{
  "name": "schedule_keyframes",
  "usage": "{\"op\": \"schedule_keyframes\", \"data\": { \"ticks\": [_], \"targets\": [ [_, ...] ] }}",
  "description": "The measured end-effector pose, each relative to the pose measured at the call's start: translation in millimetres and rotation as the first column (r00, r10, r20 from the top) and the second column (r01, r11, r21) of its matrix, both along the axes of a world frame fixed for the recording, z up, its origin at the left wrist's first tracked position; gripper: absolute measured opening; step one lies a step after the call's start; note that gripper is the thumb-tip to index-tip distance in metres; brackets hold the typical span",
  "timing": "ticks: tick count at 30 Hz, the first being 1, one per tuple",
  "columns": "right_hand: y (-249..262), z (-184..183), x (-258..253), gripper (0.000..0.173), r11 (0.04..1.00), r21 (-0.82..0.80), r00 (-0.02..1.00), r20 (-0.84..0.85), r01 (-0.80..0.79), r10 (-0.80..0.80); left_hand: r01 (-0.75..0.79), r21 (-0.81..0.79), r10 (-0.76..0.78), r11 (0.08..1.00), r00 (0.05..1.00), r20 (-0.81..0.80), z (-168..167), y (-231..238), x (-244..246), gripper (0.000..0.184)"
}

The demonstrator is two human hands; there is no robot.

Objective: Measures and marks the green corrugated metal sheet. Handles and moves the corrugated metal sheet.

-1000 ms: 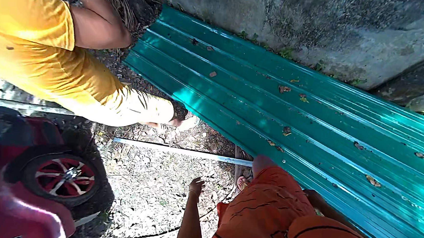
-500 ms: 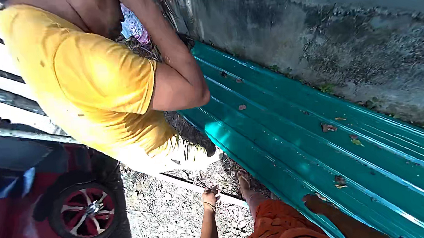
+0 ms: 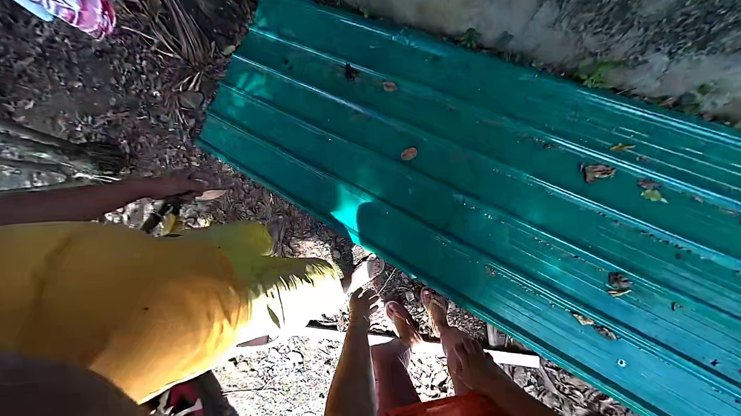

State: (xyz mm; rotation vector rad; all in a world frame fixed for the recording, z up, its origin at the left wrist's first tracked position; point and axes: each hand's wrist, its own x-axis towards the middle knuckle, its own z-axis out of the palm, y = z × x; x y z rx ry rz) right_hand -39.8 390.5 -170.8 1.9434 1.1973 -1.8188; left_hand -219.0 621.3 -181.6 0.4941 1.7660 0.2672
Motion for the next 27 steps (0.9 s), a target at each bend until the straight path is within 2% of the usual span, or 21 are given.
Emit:
{"op": "schedule_keyframes", "data": {
  "ticks": [2,4,6,8,9,10,11,13,15,17,19,21,22,24,26,27],
  "targets": [
    [11.5,-20.8,10.0,0.066,0.996,-0.03,0.996,0.037,0.087,-0.086,-0.071,-0.024,0.07,0.997,0.997,-0.037,-66.0,29.2,5.5,0.043],
    [42.6,-53.0,29.5,0.062,0.959,-0.004,0.959,0.025,0.282,-0.282,-0.066,-0.074,0.061,0.995,0.996,-0.072,-138.6,49.0,10.7,0.043],
    [85.9,-95.9,45.7,0.058,0.849,0.015,0.849,0.013,0.528,-0.528,-0.007,-0.078,-0.001,0.997,0.995,-0.1,-214.5,62.4,16.6,0.045],
    [119.7,-145.8,43.6,0.051,0.704,0.091,0.703,0.046,0.704,-0.709,0.063,-0.027,-0.066,0.998,0.991,-0.118,-284.2,72.8,22.4,0.045],
    [132.9,-166.2,37.2,0.049,0.655,0.113,0.653,0.06,0.747,-0.755,0.051,-0.066,-0.059,0.997,0.991,-0.121,-301.1,79.6,30.6,0.048],
    [144.5,-180.7,29.1,0.048,0.659,0.096,0.656,0.061,0.746,-0.752,0.017,-0.137,-0.034,0.99,0.992,-0.122,-309.8,87.9,40.4,0.05],
    [153.9,-189.7,20.9,0.049,0.702,0.056,0.701,0.037,0.71,-0.712,-0.031,-0.204,0.01,0.979,0.994,-0.104,-317.7,94.6,46.5,0.053],
    [166.9,-200.7,8.7,0.046,0.771,0.113,0.778,-0.048,0.627,-0.626,-0.107,-0.249,0.097,0.963,0.994,-0.055,-340.1,102.5,48.3,0.053],
    [174.0,-206.7,9.4,0.043,0.756,0.168,0.77,-0.031,0.632,-0.637,-0.145,-0.226,0.141,0.963,0.989,-0.036,-353.3,100.6,51.3,0.049],
    [182.0,-207.8,10.6,0.04,0.721,0.145,0.725,0.032,0.677,-0.688,-0.185,-0.23,0.178,0.955,0.983,-0.053,-360.5,100.1,49.9,0.045],
    [192.1,-207.8,3.3,0.04,0.716,0.131,0.716,0.056,0.685,-0.695,-0.232,-0.265,0.213,0.936,0.972,-0.101,-355.1,111.2,46.9,0.045],
    [197.5,-208.9,-5.9,0.042,0.741,0.117,0.738,0.071,0.661,-0.671,-0.183,-0.299,0.146,0.936,0.979,-0.141,-342.0,120.8,47.1,0.05],
    [200.1,-208.1,-10.7,0.044,0.773,0.142,0.769,0.094,0.619,-0.633,-0.12,-0.301,0.078,0.946,0.986,-0.15,-333.3,123.4,47.6,0.052],
    [209.5,-201.8,-22.7,0.052,0.844,0.296,0.849,0.156,0.448,-0.505,0.013,-0.274,-0.048,0.962,0.991,-0.122,-305.9,129.9,47.7,0.051],
    [229.9,-195.0,-37.3,0.064,0.839,0.501,0.904,0.225,0.212,-0.363,0.111,-0.224,-0.123,0.968,0.991,-0.042,-268.3,142.8,49.3,0.048],
    [246.9,-188.7,-43.1,0.072,0.826,0.551,0.92,0.249,0.121,-0.301,0.14,-0.211,-0.142,0.967,0.99,0.007,-246.6,152.0,52.5,0.048]
  ]
}}
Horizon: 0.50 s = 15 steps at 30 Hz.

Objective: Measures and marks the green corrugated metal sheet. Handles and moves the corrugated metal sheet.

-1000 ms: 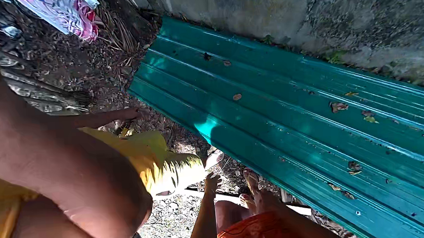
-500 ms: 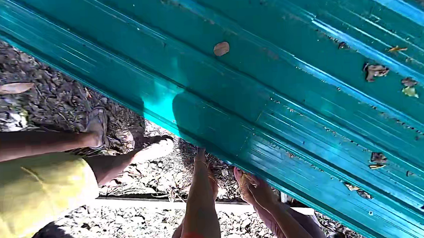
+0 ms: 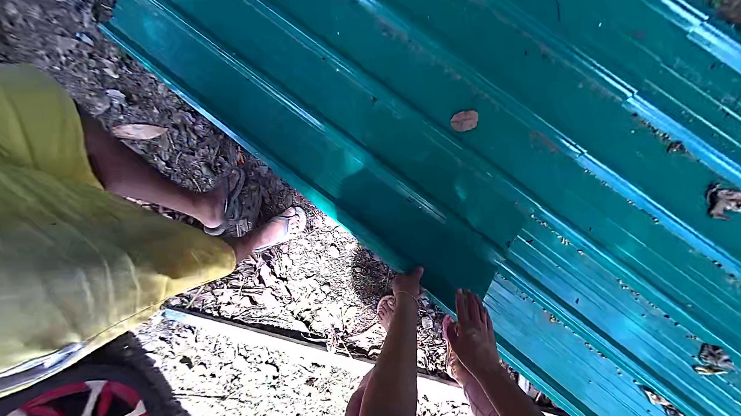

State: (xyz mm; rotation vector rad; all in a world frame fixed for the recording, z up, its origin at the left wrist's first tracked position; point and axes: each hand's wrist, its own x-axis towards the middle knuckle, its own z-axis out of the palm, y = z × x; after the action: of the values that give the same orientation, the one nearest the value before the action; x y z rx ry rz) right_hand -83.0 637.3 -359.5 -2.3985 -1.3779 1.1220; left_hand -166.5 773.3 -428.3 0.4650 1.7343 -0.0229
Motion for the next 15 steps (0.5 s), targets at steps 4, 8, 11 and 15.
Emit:
{"op": "schedule_keyframes", "data": {
  "ticks": [4,8,11,15],
  "targets": [
    [89.1,47.9,-5.3,0.083,0.979,-0.173,0.991,0.062,-0.109,0.122,0.093,0.056,-0.1,0.994,0.986,0.132,88.5,40.7,25.5,0.05],
    [157.3,112.7,13.1,0.077,0.956,-0.29,0.976,0.195,-0.041,0.1,0.17,0.119,-0.191,0.978,0.962,0.195,166.4,77.2,40.3,0.049],
    [176.6,154.9,37.5,0.076,0.965,-0.251,0.965,0.228,-0.074,0.133,0.048,0.041,-0.06,0.998,0.919,0.389,217.1,96.4,46.3,0.039],
    [202.8,208.7,78.2,0.075,0.981,-0.18,0.967,0.226,-0.079,0.119,0.036,-0.067,0.024,0.997,0.688,0.726,269.8,133.2,20.6,0.056]
  ]
}}
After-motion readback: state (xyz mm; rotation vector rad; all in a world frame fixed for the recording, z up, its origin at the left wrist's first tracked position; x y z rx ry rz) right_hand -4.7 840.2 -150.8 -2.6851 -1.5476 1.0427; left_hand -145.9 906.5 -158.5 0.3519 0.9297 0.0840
